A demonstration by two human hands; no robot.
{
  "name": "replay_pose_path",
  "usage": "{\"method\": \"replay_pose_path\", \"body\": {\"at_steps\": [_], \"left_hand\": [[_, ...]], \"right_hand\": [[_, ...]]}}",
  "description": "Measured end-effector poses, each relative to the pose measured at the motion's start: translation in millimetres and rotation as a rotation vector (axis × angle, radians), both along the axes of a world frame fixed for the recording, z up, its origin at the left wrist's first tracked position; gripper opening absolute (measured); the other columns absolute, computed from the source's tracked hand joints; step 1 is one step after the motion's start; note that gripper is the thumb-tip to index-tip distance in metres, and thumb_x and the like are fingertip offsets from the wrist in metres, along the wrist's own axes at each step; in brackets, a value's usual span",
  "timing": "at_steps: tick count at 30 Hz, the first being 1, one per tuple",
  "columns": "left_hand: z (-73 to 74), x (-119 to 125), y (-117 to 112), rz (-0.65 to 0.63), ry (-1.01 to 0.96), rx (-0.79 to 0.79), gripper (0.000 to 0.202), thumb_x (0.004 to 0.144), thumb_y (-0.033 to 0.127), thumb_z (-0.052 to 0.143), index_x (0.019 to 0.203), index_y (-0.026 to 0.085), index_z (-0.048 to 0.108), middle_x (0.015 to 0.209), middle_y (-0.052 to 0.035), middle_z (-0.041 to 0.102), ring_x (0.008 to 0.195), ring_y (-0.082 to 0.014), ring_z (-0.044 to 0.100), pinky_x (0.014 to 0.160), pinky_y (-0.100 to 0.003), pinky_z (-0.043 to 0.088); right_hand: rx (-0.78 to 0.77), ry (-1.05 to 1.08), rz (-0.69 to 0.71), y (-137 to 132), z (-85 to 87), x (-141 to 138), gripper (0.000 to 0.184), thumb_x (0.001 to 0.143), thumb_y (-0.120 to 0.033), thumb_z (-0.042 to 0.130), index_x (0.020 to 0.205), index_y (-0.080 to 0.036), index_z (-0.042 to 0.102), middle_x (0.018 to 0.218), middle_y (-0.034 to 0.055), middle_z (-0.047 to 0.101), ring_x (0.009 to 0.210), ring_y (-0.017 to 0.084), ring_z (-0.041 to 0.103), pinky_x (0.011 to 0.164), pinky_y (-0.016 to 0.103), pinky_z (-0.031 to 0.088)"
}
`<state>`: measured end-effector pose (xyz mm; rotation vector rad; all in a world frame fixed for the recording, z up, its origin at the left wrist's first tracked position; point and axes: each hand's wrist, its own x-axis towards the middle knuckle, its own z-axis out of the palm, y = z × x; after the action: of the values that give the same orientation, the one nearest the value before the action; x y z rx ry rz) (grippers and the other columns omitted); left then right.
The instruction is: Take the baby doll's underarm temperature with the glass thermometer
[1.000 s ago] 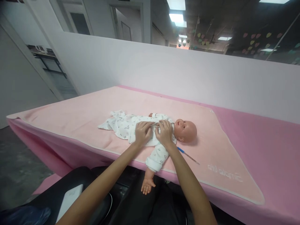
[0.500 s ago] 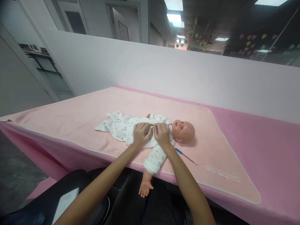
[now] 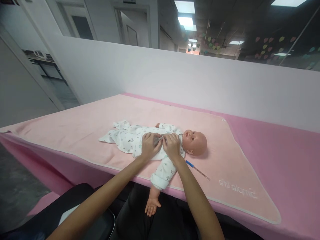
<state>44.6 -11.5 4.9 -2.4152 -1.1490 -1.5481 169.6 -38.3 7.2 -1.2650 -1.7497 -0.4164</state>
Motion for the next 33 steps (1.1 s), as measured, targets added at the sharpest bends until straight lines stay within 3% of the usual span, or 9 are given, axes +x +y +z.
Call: {"method": "replay_pose_path", "body": {"at_steps": [12,20,33], "left_hand": [[-3.7,1.0,0.9,0.019,-0.012,0.013,0.008,0.078,0.022,0.051,0.085,0.019,0.049,0.081,-0.002,0.061,0.077,-0.0178,0.053,0.079,-0.035,0.036],[-0.4,0.9,2.4,-0.04,-0.068,-0.165,0.011,0.073,0.021,0.053,0.083,0.021,0.047,0.084,-0.0003,0.061,0.083,-0.0179,0.054,0.082,-0.035,0.036],[4.0,0.7,1.0,-0.119,-0.192,-0.244,0.014,0.072,0.014,0.051,0.082,0.022,0.046,0.083,0.0028,0.062,0.083,-0.0143,0.055,0.086,-0.034,0.035]], "right_hand": [[-0.039,0.087,0.035,0.7,0.0,-2.6,0.012,0.08,-0.013,0.046,0.078,-0.019,0.057,0.078,0.002,0.062,0.078,0.016,0.052,0.075,0.03,0.037],[-0.047,0.061,0.017,2.7,-1.9,-0.7,0.013,0.081,-0.015,0.046,0.079,-0.019,0.058,0.077,0.0023,0.063,0.077,0.017,0.053,0.074,0.03,0.037],[-0.053,0.032,0.002,1.8,-1.9,1.0,0.017,0.084,-0.014,0.042,0.08,-0.019,0.058,0.076,0.0024,0.062,0.075,0.017,0.052,0.07,0.029,0.037]]}}
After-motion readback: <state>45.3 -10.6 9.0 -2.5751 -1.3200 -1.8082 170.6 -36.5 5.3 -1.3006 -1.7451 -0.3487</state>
